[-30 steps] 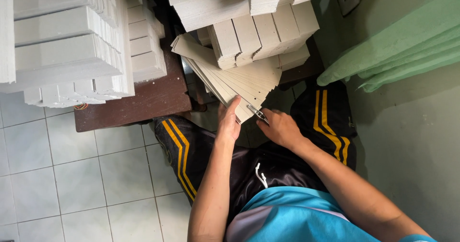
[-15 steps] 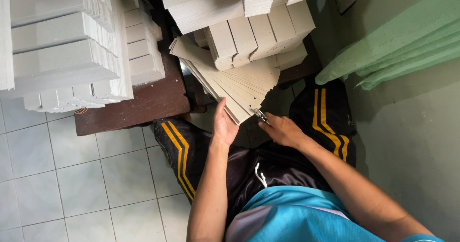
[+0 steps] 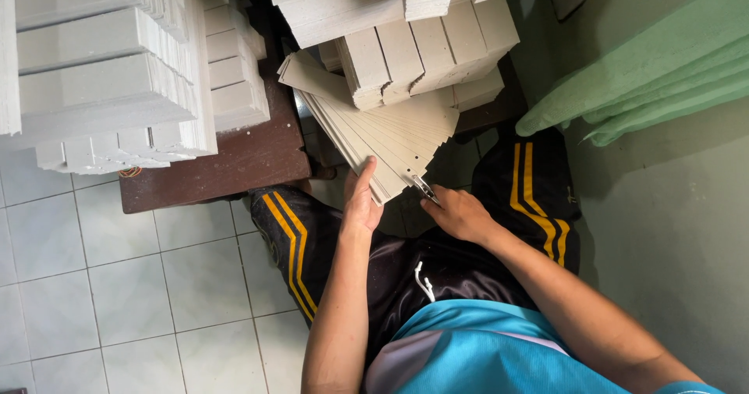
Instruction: Using a manual hole puncher to create holes in the corners of stacked cardboard sheets.
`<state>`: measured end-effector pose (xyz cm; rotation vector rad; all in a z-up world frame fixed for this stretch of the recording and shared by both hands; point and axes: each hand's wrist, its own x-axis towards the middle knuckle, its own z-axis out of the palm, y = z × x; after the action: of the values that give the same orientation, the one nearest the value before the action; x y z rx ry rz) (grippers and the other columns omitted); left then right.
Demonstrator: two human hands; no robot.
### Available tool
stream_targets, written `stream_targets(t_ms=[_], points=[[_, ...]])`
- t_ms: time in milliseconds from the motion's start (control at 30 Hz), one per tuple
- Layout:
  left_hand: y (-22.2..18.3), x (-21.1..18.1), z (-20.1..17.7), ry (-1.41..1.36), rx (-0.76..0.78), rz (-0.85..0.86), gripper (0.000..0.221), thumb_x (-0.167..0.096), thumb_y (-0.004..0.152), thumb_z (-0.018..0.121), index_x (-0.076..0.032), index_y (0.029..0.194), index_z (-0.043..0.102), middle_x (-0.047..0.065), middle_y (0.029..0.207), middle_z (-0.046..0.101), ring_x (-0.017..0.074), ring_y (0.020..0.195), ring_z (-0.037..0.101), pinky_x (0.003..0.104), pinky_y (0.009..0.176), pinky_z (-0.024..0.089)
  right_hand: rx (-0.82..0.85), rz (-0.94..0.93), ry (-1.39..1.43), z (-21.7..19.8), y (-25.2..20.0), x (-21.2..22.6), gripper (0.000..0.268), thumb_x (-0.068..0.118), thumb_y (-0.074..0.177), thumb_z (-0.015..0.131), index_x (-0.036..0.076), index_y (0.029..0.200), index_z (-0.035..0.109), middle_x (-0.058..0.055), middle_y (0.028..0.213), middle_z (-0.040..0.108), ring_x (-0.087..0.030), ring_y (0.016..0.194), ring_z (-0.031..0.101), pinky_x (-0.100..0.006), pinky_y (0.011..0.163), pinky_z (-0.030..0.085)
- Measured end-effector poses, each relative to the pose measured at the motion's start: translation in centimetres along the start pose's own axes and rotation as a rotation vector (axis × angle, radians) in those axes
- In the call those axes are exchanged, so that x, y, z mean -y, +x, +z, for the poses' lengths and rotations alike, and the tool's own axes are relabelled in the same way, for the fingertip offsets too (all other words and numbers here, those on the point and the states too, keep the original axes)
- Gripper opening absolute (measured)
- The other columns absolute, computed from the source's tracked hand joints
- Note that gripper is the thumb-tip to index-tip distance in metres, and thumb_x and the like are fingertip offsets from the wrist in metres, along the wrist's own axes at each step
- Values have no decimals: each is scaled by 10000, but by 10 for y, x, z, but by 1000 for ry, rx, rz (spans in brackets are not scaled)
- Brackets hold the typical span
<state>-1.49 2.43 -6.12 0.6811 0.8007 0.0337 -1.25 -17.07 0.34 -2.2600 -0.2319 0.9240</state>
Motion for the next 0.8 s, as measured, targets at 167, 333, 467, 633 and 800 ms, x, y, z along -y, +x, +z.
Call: stream_targets(t_ms=[167,333,467,633,800], points=[[2,3,-2,6,16,9,436,-178,852,836,-130,1239,640,123,1258,675,236,1171,633,516,1010,532,28,24,45,1,-1,9,372,406,996,567,49,913,630,-161,701,676,-332,726,703,-432,651,530],[1,4,0,32,-11,19,484,-180,846,848,-122,1272,627,138,1265,669,236,1170,621,507,1015,523,42,23,117,-5,-8,29,343,366,991,567,45,892,638,-163,703,666,-322,744,695,-443,672,528],[-10,-3,7,52,-23,30,508,-170,844,852,-130,1297,625,156,1284,664,254,1197,613,515,1028,512,46,21,95,-2,-4,30,309,346,969,584,58,895,670,-158,720,694,-327,748,708,-434,675,546],[-20,-8,13,83,-36,32,533,-183,853,841,-138,1328,602,158,1311,649,257,1204,603,524,1039,505,35,1,69,8,8,25,304,336,947,597,48,890,675,-173,739,705,-346,759,711,-450,669,542],[-23,-7,20,51,-56,29,553,-155,859,826,-112,1348,572,191,1356,616,296,1265,568,537,1064,479,9,56,155,9,9,30,335,345,935,625,13,965,660,-215,765,682,-376,832,710,-476,741,539]])
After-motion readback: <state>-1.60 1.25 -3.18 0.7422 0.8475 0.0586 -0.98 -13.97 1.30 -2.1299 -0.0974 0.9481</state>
